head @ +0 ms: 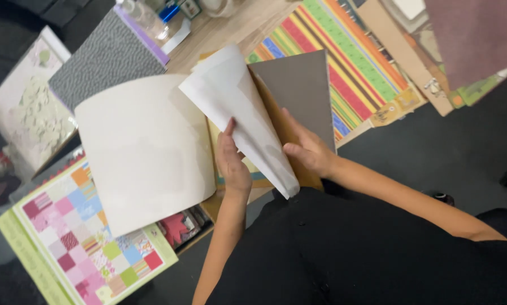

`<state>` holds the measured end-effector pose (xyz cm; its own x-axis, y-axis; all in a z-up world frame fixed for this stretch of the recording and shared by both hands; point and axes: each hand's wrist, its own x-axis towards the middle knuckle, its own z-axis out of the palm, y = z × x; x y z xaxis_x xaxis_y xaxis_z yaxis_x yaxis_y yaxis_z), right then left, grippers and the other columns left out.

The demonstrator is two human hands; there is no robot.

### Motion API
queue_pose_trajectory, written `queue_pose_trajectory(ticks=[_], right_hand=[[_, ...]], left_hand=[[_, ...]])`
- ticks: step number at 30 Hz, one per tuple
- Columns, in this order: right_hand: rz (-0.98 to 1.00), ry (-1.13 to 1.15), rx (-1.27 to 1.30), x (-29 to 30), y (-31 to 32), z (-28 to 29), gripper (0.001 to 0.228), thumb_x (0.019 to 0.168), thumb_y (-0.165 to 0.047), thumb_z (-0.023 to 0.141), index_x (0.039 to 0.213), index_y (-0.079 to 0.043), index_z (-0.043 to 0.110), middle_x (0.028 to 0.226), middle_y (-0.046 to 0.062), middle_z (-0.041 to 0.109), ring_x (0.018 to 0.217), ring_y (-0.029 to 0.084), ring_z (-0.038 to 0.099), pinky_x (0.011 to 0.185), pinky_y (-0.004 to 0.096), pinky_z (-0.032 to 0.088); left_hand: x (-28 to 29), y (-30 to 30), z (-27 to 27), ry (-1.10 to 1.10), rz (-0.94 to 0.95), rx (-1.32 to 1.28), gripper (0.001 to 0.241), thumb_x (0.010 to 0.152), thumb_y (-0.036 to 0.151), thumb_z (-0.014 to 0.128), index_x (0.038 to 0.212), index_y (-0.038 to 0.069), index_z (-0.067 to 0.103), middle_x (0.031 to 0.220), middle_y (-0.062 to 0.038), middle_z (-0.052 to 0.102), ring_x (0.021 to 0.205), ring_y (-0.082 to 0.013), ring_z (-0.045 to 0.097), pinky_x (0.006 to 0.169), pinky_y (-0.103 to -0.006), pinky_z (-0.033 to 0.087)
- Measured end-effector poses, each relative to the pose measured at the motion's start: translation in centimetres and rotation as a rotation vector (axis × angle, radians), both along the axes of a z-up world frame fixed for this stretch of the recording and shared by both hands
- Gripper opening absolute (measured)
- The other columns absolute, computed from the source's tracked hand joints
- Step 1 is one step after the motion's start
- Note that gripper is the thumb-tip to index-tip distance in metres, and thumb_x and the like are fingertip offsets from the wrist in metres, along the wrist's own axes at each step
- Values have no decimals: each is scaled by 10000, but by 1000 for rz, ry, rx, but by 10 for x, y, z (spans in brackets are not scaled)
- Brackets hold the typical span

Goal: The person browses through multiple scrapbook paper packs and patterned sheets on a cluttered craft table. They flip through pages, separate sheets, and place sticky notes on selected items while occasionally using a pen to mark them.

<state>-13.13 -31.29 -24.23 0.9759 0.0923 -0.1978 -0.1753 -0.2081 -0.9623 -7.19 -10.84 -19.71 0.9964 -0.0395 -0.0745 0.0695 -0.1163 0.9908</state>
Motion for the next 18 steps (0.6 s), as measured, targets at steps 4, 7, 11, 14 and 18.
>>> queue_pose_trajectory(ticks=[4, 7, 11, 14, 18], right_hand=[[-201, 271, -114, 6, -1, 36, 971, 727, -592, 728, 1544, -187, 394, 1501, 54, 583, 1372, 249, 561, 1097, 396, 441], [-319, 308, -385, 0, -24, -62, 617, 769, -451, 755, 1270, -117, 623, 1178, 80, 755, 1082, 302, 716, 849, 415, 547], [-433, 163, -420, -5, -64, -128, 379, 757, -304, 740, 1075, -98, 737, 1068, 107, 786, 1015, 280, 742, 833, 406, 563], [-459, 142, -463, 6, -127, -102, 414, 803, -327, 730, 1154, -107, 745, 1168, 134, 767, 1121, 309, 715, 918, 418, 546], [-509, 58, -259, 22, -254, -27, 378, 833, -280, 778, 1172, -115, 745, 1070, 43, 799, 907, 161, 747, 772, 336, 602]], left_hand=[[8, -6, -23, -155, 50, 114, 377, 984, 202, 666, 1309, 11, 660, 1296, -138, 681, 1202, -202, 644, 1042, -311, 509], [24, 16, -19, -185, 94, 230, 544, 815, 144, 812, 1301, -21, 632, 1228, -159, 681, 1146, -231, 645, 1046, -324, 492], [38, 46, 18, -232, 101, 329, 618, 759, 88, 769, 1341, -28, 596, 1274, -173, 634, 1194, -258, 603, 1055, -355, 478], [46, 74, 28, -346, 70, 580, 688, 716, 66, 704, 1393, -4, 604, 1270, -169, 628, 1222, -316, 587, 1117, -414, 422], [60, 105, -6, -590, 137, 705, 806, 592, 106, 685, 1388, -25, 676, 1063, -168, 668, 954, -335, 648, 886, -405, 533]])
